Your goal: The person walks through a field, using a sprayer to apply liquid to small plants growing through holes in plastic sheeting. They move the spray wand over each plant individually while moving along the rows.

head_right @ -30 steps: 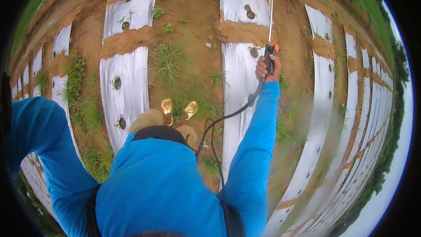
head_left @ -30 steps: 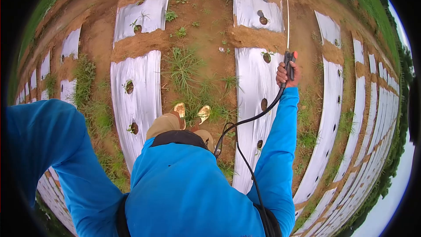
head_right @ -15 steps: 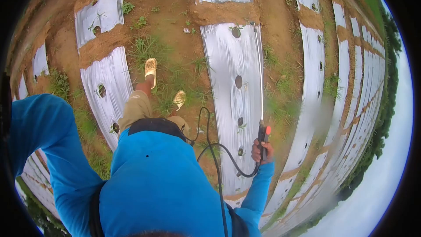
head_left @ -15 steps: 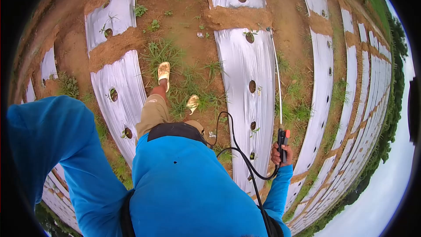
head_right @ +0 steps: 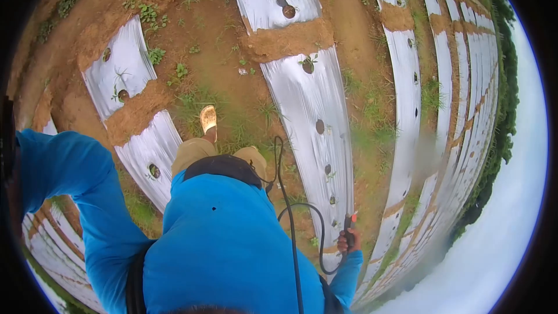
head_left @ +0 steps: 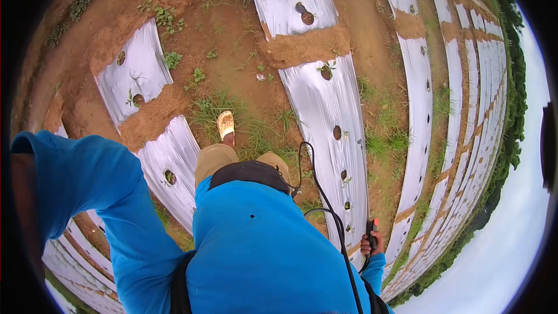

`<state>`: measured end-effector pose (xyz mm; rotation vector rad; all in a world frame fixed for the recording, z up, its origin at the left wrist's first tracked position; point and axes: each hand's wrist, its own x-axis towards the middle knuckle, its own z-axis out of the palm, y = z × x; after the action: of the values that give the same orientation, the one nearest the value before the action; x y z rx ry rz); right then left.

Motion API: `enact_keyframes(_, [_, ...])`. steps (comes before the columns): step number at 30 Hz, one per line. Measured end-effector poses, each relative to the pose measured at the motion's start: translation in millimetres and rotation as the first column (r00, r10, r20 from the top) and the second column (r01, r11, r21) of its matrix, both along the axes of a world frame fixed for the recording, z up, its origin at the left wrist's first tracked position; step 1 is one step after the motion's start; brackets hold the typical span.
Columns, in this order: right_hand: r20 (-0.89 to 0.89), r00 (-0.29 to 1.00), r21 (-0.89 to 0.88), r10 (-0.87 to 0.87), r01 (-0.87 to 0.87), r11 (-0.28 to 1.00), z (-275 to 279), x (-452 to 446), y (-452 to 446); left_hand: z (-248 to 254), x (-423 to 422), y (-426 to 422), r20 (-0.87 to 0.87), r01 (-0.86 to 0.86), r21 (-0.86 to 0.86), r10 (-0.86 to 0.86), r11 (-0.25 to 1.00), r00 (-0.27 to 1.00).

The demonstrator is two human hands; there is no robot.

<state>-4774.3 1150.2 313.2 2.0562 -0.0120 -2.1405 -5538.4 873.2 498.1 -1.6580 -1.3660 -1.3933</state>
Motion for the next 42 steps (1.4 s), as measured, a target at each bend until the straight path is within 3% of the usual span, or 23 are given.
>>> enact_keyframes(1, [-0.014,0.999,-0.010,-0.051,0.051,0.999,-5.5,-8.1,-3.5,-8.0,-22.8,0.1,0.094,0.014,-0.007,-0.013,1.000,0.996])
enact_keyframes(2, [-0.028,0.997,-0.010,-0.067,0.067,0.998,-10.5,-28.0,-6.4,-20.6,-38.5,1.8,0.412,0.241,0.181,-0.296,0.954,0.862])
enact_keyframes(3, [-0.061,0.995,0.018,-0.078,0.079,0.997,-15.6,-51.3,-8.0,-36.2,-67.6,0.9,0.480,0.286,0.212,-0.355,0.934,0.803])
enact_keyframes(4, [-0.093,0.991,0.045,-0.092,0.096,0.994,-20.9,-73.4,-10.3,-51.5,-76.1,17.7,0.562,0.212,0.170,-0.271,0.962,0.782])
enact_keyframes(6, [-0.160,0.969,0.030,-0.185,0.193,0.981,-35.1,-118.7,-8.2,-101.3,-128.9,35.3,0.760,0.317,0.406,-0.509,0.857,0.403])
enact_keyframes(8, [-0.257,0.956,0.091,-0.140,0.168,0.981,-44.8,-170.2,2.6,-154.4,-190.5,70.8,0.869,0.456,0.383,-0.481,0.803,0.117])
enact_keyframes(10, [-0.308,0.933,0.094,-0.185,0.224,0.970,-55.4,-230.8,20.0,-209.4,-233.3,124.1,0.955,0.477,0.229,-0.291,0.848,0.059])
enact_keyframes(12, [-0.402,0.901,0.098,-0.163,0.219,0.971,-76.1,-290.0,47.9,-268.3,-272.9,171.4,0.994,0.448,0.059,-0.010,0.892,-0.111])
enact_keyframes(14, [-0.460,0.874,0.085,-0.154,0.216,0.973,-107.1,-355.5,81.8,-325.1,-310.0,205.4,0.940,0.454,-0.210,0.307,0.866,-0.151])
enact_keyframes(18, [-0.639,0.763,0.012,-0.095,0.134,0.991,-175.9,-496.1,171.0,-433.8,-366.3,210.0,0.740,0.482,-0.533,0.659,0.696,-0.133])
enact_keyframes(20, [-0.637,0.766,0.005,-0.081,0.109,0.994,-184.5,-570.6,208.6,-473.6,-369.8,173.4,0.752,0.528,-0.456,0.628,0.717,-0.203])
enact_keyframes(21, [-0.674,0.737,-0.012,-0.053,0.062,0.998,-191.6,-603.3,232.9,-499.0,-379.4,157.7,0.633,0.576,-0.516,0.735,0.634,-0.242])
enact_keyframes(22, [-0.693,0.720,-0.027,-0.031,0.017,0.999,-192.2,-626.2,251.9,-499.6,-376.0,144.3,0.645,0.585,-0.434,0.690,0.685,-0.330])
enact_keyframes(23, [-0.688,0.726,-0.022,0.005,-0.028,0.999,-193.2,-649.6,271.2,-511.7,-377.9,135.5,0.484,0.614,-0.531,0.804,0.584,-0.346])
enact_keyframes(25, [-0.659,0.739,0.087,0.142,-0.112,0.990,-183.9,-701.6,305.2,-522.0,-372.7,121.9,0.309,0.621,-0.538,0.818,0.571,-0.484])
enact_keyframes(27, [-0.625,0.749,0.158,0.220,-0.155,0.975,-178.5,-748.6,332.5,-521.3,-363.9,125.8,0.159,0.601,-0.647,0.854,0.469,-0.495])
enact_keyframes(28, [-0.627,0.741,0.185,0.242,-0.161,0.970,-182.0,-775.3,351.6,-579.8,-376.1,78.7,0.408,0.645,-0.644,0.898,0.412,-0.166])
enact_keyframes(30, [-0.625,0.743,0.201,0.240,-0.143,0.969,-190.9,-828.7,381.0,-650.1,-395.6,47.8,0.528,0.585,-0.696,0.849,0.416,0.023])
enact_keyframes(31, [-0.616,0.745,0.233,0.257,-0.139,0.962,-195.6,-855.6,398.6,-656.7,-409.6,68.2,0.528,0.597,-0.689,0.848,0.410,0.028])
enact_keyframes(33, [-0.610,0.750,0.264,0.256,-0.112,0.958,-199.2,-910.9,431.2,-649.2,-433.1,125.8,0.521,0.533,-0.540,0.756,0.651,-0.396])
enact_keyframes(36, [-0.596,0.772,0.315,0.221,-0.029,0.949,-190.8,-969.2,490.2,-579.8,-511.0,280.5,0.510,0.779,-0.571,0.855,0.258,0.091])
enact_keyframes(38, [-0.581,0.794,0.329,0.180,0.027,0.944,-172.0,-1001.2,527.4,-574.6,-558.6,373.3,0.205,0.830,-0.525,0.974,0.190,-0.094])
enact_keyframes(42, [-0.517,0.851,0.393,0.086,0.147,0.908,-128.2,-1028.8,586.6,-583.7,-679.7,503.2,0.412,0.809,-0.372,0.862,0.455,-0.295])
